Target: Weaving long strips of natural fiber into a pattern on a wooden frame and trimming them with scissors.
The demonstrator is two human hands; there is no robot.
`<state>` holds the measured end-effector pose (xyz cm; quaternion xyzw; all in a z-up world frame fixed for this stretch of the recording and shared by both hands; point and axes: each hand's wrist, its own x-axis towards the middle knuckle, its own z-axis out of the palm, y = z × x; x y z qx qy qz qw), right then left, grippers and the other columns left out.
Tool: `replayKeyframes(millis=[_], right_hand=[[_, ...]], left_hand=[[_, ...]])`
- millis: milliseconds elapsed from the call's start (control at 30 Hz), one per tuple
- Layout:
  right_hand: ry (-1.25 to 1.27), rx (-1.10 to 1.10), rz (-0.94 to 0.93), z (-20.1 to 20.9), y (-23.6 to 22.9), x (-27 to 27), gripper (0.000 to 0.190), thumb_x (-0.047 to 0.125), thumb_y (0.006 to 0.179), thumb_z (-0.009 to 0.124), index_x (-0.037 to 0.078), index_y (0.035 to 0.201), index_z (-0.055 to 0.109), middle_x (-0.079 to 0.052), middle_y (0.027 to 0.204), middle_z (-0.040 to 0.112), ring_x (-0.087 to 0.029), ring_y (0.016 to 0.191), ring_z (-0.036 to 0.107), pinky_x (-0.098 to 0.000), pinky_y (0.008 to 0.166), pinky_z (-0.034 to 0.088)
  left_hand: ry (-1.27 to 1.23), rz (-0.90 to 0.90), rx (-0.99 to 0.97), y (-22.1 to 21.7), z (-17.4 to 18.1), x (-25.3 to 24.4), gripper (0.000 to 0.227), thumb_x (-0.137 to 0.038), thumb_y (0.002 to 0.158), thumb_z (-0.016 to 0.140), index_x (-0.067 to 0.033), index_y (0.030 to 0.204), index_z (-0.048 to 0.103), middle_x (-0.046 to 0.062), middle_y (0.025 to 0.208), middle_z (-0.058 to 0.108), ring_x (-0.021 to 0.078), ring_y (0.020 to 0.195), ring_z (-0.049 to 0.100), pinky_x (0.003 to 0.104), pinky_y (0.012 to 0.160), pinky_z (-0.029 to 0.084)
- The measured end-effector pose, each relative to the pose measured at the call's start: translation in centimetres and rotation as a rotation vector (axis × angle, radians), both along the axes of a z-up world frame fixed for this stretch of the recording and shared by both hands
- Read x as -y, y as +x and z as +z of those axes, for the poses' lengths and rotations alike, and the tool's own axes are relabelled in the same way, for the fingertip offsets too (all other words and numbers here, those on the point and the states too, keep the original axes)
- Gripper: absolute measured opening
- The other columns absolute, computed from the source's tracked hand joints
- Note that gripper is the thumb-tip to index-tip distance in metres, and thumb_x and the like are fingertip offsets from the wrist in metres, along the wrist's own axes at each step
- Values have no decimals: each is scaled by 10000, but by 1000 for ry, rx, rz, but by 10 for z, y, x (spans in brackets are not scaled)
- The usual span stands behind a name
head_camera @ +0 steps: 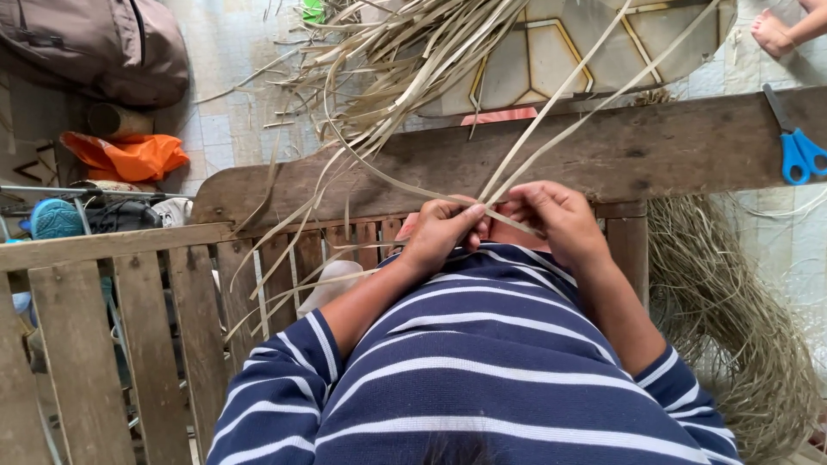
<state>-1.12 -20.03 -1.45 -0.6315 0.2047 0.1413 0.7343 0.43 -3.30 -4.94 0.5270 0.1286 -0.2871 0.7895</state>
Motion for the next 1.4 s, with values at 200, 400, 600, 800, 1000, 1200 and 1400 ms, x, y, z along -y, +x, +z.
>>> replayKeyframes(millis=[200, 400, 600, 800, 1000, 1200, 1400], right_hand=[[-295, 145, 411, 54, 2, 27, 216, 138, 870, 542, 19, 998, 669, -153, 836, 675, -169, 788, 573, -373, 729, 505], [-603, 421, 321, -6, -30, 50, 249, 139, 767, 698, 92, 1011, 682, -94, 828, 659, -173, 771, 613, -301, 725, 476], [-765, 820, 437, -35, -31, 8, 144, 163, 843, 599, 81, 956, 632, -63, 791, 634, -269, 767, 611, -381, 763, 461], [-678, 464, 376, -25, -35, 43, 145, 155, 854, 571, 171, 973, 652, -15, 868, 666, -225, 855, 627, -330, 759, 476], [-710, -247, 338, 30, -49, 91, 210, 215, 861, 549, 111, 963, 700, -58, 777, 656, -160, 713, 556, -275, 702, 407], [-943, 64, 370, 37, -56, 91, 277, 234, 829, 556, 78, 1035, 656, -109, 1043, 636, -229, 959, 583, -357, 872, 435], [15, 137, 112, 54, -20, 10, 365, -22, 720, 652, -17, 1081, 600, -51, 678, 606, -65, 628, 573, -188, 621, 495]], left_hand=[[102, 123, 94, 3, 4, -11, 184, -76, 839, 596, 67, 955, 609, 189, 666, 631, 163, 478, 613, 266, 429, 544], [58, 80, 119, 1, 10, -7, 148, -55, 822, 610, 46, 928, 633, 179, 632, 629, 162, 486, 618, 257, 449, 550], [73, -69, 232, -9, -4, 11, 129, -24, 752, 668, -13, 880, 671, 129, 600, 628, 139, 518, 608, 231, 486, 525], [100, -12, 246, -7, 17, -2, 85, -41, 763, 667, -31, 846, 681, 141, 564, 620, 155, 502, 613, 248, 495, 535], [-148, 94, 98, -5, 26, 1, 66, -15, 804, 605, 50, 819, 608, 125, 618, 590, 137, 512, 540, 195, 505, 483], [9, -253, 4, 1, 26, 5, 147, -92, 778, 639, 43, 834, 656, 115, 677, 649, 92, 515, 571, 170, 505, 501], [32, -336, 80, -5, 18, 16, 152, -32, 716, 693, 19, 858, 671, 179, 653, 645, 203, 549, 652, 270, 506, 562]])
